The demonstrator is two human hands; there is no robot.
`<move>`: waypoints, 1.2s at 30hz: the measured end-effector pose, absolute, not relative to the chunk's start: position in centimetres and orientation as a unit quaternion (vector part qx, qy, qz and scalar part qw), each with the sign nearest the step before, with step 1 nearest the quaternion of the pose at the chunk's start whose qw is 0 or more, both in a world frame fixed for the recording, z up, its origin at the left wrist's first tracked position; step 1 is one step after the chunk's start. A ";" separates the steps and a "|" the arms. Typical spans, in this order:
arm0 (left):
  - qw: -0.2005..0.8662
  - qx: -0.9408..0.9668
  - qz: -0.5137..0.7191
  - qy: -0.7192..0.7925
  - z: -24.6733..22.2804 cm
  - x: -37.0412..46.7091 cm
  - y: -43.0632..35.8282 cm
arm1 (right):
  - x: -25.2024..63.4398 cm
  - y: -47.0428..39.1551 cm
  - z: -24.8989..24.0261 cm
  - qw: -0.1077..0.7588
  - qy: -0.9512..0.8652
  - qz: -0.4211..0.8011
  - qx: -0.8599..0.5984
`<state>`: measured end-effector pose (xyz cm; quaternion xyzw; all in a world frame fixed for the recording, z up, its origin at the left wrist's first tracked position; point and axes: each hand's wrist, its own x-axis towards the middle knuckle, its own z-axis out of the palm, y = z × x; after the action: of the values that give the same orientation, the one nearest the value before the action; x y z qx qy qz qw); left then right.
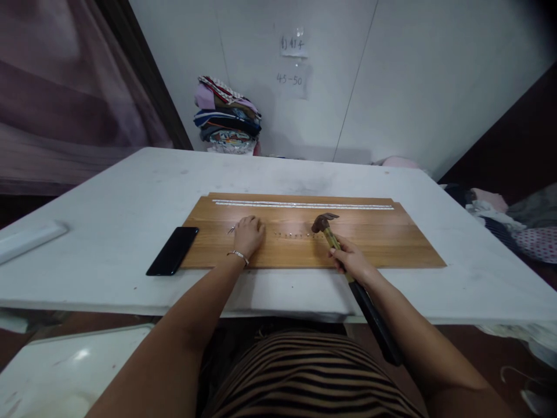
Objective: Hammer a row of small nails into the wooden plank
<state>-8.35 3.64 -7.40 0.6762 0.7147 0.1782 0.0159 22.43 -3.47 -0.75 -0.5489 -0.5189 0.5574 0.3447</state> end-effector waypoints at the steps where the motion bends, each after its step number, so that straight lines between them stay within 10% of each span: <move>1: 0.018 0.676 0.180 0.714 -7.4 -8.4 3.6 | 22.4 -3.5 -0.8 0.342 -0.522 0.557 -0.548; 36: 0.000 0.683 0.182 0.708 -8.5 -9.1 4.2 | 22.5 -3.1 -1.4 0.349 -0.532 0.557 -0.534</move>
<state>-9.08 4.15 -8.54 0.6826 0.7077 0.1822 -0.0002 22.47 -3.13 -1.38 -0.5342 -0.5318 0.5571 0.3485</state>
